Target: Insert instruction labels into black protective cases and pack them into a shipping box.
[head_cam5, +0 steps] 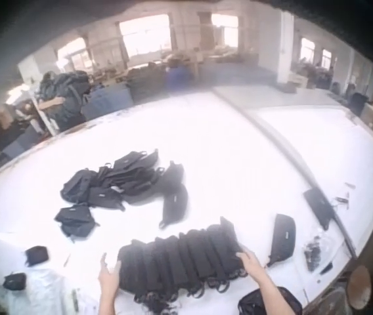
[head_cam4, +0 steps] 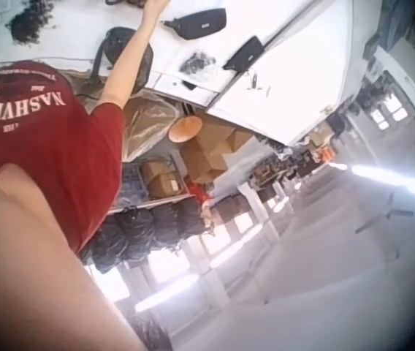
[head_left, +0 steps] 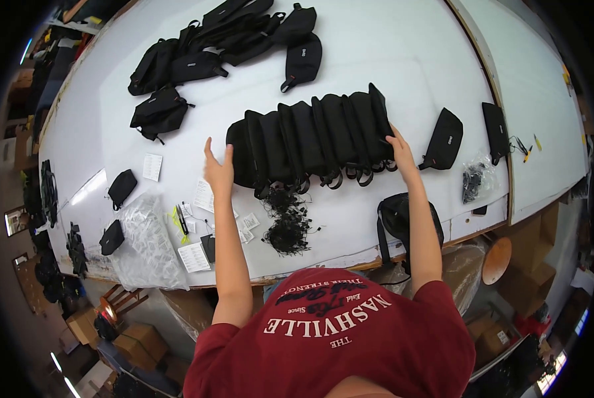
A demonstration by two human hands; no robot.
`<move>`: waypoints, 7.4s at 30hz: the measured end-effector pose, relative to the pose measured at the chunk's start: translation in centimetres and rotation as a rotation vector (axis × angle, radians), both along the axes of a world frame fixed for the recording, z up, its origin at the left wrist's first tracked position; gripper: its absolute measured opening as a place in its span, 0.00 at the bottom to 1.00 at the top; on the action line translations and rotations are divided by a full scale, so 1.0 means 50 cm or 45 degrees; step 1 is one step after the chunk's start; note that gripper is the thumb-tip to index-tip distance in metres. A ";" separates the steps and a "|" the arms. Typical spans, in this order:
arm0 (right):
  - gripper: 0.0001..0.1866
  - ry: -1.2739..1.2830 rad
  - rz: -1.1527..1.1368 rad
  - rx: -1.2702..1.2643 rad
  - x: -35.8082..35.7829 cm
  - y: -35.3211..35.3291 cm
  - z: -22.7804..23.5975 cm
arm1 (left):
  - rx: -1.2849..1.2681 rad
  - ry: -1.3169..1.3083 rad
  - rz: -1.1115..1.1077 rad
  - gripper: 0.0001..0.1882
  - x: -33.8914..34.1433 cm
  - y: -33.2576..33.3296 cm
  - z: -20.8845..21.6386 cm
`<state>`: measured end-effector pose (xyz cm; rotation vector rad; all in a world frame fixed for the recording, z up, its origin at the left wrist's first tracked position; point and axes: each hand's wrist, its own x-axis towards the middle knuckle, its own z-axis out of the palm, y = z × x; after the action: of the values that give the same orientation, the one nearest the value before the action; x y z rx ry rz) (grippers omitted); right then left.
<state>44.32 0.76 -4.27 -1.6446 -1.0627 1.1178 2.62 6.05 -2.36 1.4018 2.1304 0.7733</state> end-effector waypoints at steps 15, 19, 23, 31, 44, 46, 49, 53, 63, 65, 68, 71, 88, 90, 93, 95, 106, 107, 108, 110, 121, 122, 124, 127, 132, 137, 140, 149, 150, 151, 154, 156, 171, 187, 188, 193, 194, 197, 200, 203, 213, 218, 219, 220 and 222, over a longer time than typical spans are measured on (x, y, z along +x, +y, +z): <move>0.45 -0.287 -0.072 -0.144 -0.098 0.019 0.051 | -0.251 -0.372 -0.264 0.55 0.173 0.002 0.041; 0.40 -0.170 -0.044 -0.170 -0.085 0.016 0.037 | -0.263 -0.231 -0.461 0.54 0.221 0.021 0.040; 0.34 0.036 -0.031 -0.323 -0.104 0.012 0.067 | -0.287 -0.370 -0.519 0.50 0.218 0.040 0.023; 0.28 0.084 0.141 0.106 -0.217 0.033 0.172 | 0.153 -0.609 -0.325 0.47 0.100 -0.020 0.134; 0.31 0.091 1.212 0.219 -1.037 -0.296 0.321 | 0.703 -0.437 0.951 0.37 -0.516 -0.771 0.244; 0.37 -0.138 1.571 0.279 -1.132 -0.393 0.242 | 0.616 -0.518 1.259 0.35 -0.540 -0.924 0.172; 0.41 -0.228 1.928 0.085 -1.275 -0.535 0.103 | 0.513 -0.755 1.681 0.32 -0.551 -1.110 0.011; 0.46 -0.350 2.355 -0.222 -1.411 -0.684 -0.148 | 0.343 -0.975 1.962 0.31 -0.561 -1.284 -0.224; 0.49 -0.451 2.090 0.008 -1.683 -0.678 -0.601 | 0.314 -0.953 1.786 0.32 -0.866 -1.234 -0.668; 0.44 -0.334 2.071 0.116 -1.725 -0.670 -0.638 | 0.279 -0.767 1.722 0.33 -0.925 -1.226 -0.739; 0.40 -0.693 2.132 0.176 -1.756 -0.679 -0.665 | 0.265 -0.833 1.735 0.34 -0.965 -1.209 -0.818; 0.27 -0.831 2.096 0.290 -1.775 -0.673 -0.726 | 0.312 -0.966 1.748 0.35 -0.986 -1.169 -0.867; 0.34 -0.893 2.204 0.291 -1.799 -0.738 -0.819 | -0.258 -0.106 1.811 0.44 -0.948 -1.241 -0.937; 0.33 -0.898 2.119 0.830 -1.796 -0.733 -0.806 | -0.151 0.420 1.780 0.42 -0.927 -1.191 -0.926; 0.33 -0.777 2.249 1.085 -1.811 -0.743 -0.849 | 0.297 0.623 1.476 0.40 -0.939 -1.194 -0.960; 0.33 -0.953 2.345 1.034 -1.831 -0.688 -0.879 | -0.498 0.301 1.335 0.37 -0.935 -1.162 -0.923; 0.16 -0.255 2.111 0.771 -1.787 -0.707 -0.700 | -0.047 0.561 1.308 0.26 -0.864 -1.228 -0.598; 0.11 -0.063 2.010 0.906 -1.768 -0.726 -0.616 | -0.199 0.758 1.404 0.25 -0.845 -1.259 -0.521; 0.12 -0.150 1.962 1.095 -1.741 -0.726 -0.537 | 0.011 0.876 1.545 0.24 -0.835 -1.298 -0.484; 0.17 -0.348 1.764 0.959 -1.671 -0.700 -0.474 | -0.156 0.776 1.963 0.31 -0.793 -1.385 -0.438; 0.25 -1.349 2.099 -0.203 -1.493 -0.674 -0.504 | -0.564 -0.327 2.784 0.20 -0.471 -1.767 -0.398; 0.24 -1.085 2.161 -0.258 -1.487 -0.669 -0.509 | -0.471 0.301 2.603 0.14 -0.500 -1.682 -0.406; 0.21 -1.006 2.396 -0.076 -1.485 -0.759 -0.515 | -0.533 0.301 2.581 0.12 -0.531 -1.628 -0.359; 0.22 -1.121 2.663 -0.192 -1.512 -0.893 -0.533 | -0.333 0.124 2.419 0.07 -0.558 -1.530 -0.363; 0.32 -0.961 2.825 -0.368 -1.489 -0.953 -0.684 | -0.126 -0.085 1.848 0.06 -0.688 -1.223 -0.541; 0.40 -0.970 2.982 -0.364 -1.437 -0.945 -0.736 | -0.125 -0.360 1.256 0.13 -0.756 -1.081 -0.725; 0.37 -0.618 2.968 -0.348 -1.431 -0.815 -0.767 | -0.379 -0.248 1.122 0.15 -0.757 -0.993 -0.727; 0.22 -0.284 1.757 0.891 -1.766 -0.669 -0.450 | 0.080 0.558 1.618 0.39 -0.828 -1.212 -0.413; 0.14 -0.121 1.660 1.210 -1.813 -0.692 -0.444 | -0.132 0.420 1.480 0.45 -0.824 -1.247 -0.441; 0.34 -0.397 1.862 1.132 -1.821 -0.689 -0.441 | -0.344 0.288 1.338 0.51 -0.817 -1.283 -0.475; 0.35 0.104 1.804 0.952 -1.895 -0.660 -0.535 | -0.302 -0.052 1.423 0.44 -0.779 -1.306 -0.578; 0.38 -0.324 2.103 -0.009 -1.903 -0.628 -0.571 | -0.351 -0.325 1.547 0.39 -0.767 -1.339 -0.601; 0.18 0.063 1.995 1.238 -1.785 -0.649 -0.589 | -0.095 0.231 1.187 0.16 -0.734 -1.373 -0.529; 0.07 0.440 2.221 0.583 -1.824 -0.710 -0.492 | -0.025 -0.238 1.520 0.10 -0.726 -1.380 -0.512; 0.07 0.194 2.409 0.782 -1.806 -0.716 -0.506 | -0.044 -0.237 1.528 0.10 -0.718 -1.391 -0.519; 0.23 -1.676 3.136 0.582 -1.699 -0.621 -0.683 | -0.940 -0.088 1.030 0.11 -0.627 -1.459 -0.599; 0.28 -2.154 3.456 -0.010 -1.719 -0.614 -0.697 | -0.982 -0.093 1.034 0.11 -0.593 -1.496 -0.620; 0.29 -2.315 3.400 0.004 -1.675 -0.666 -0.704 | -1.012 -0.897 1.237 0.14 -0.532 -1.535 -0.653; 0.23 -1.895 3.155 0.263 -1.623 -0.625 -0.711 | -0.746 -1.557 1.749 0.18 -0.553 -1.483 -0.661; 0.23 -1.060 2.789 0.843 -1.606 -0.697 -0.643 | 0.004 -1.147 2.206 0.23 -0.517 -1.567 -0.616; 0.39 -1.628 3.191 -0.435 -1.501 -0.629 -0.472 | -1.680 -1.533 0.851 0.27 -0.551 -1.582 -0.401; 0.23 -0.909 2.917 -1.604 -1.522 -0.605 -0.502 | -0.242 -2.152 1.874 0.18 -0.535 -1.643 -0.493; 0.21 -0.423 2.622 -1.487 -1.524 -0.606 -0.517 | 0.152 -2.044 2.208 0.16 -0.570 -1.636 -0.511; 0.20 -0.274 2.233 -1.412 -1.548 -0.620 -0.522 | 0.489 -1.846 2.316 0.19 -0.606 -1.648 -0.526; 0.25 -0.025 1.688 -1.243 -1.614 -0.643 -0.547 | 0.909 -1.439 2.600 0.27 -0.685 -1.636 -0.550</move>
<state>-36.38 -31.41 -31.64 -1.4735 -1.8558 2.8070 -31.62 -75.77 -29.87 -1.4945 1.4801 2.1780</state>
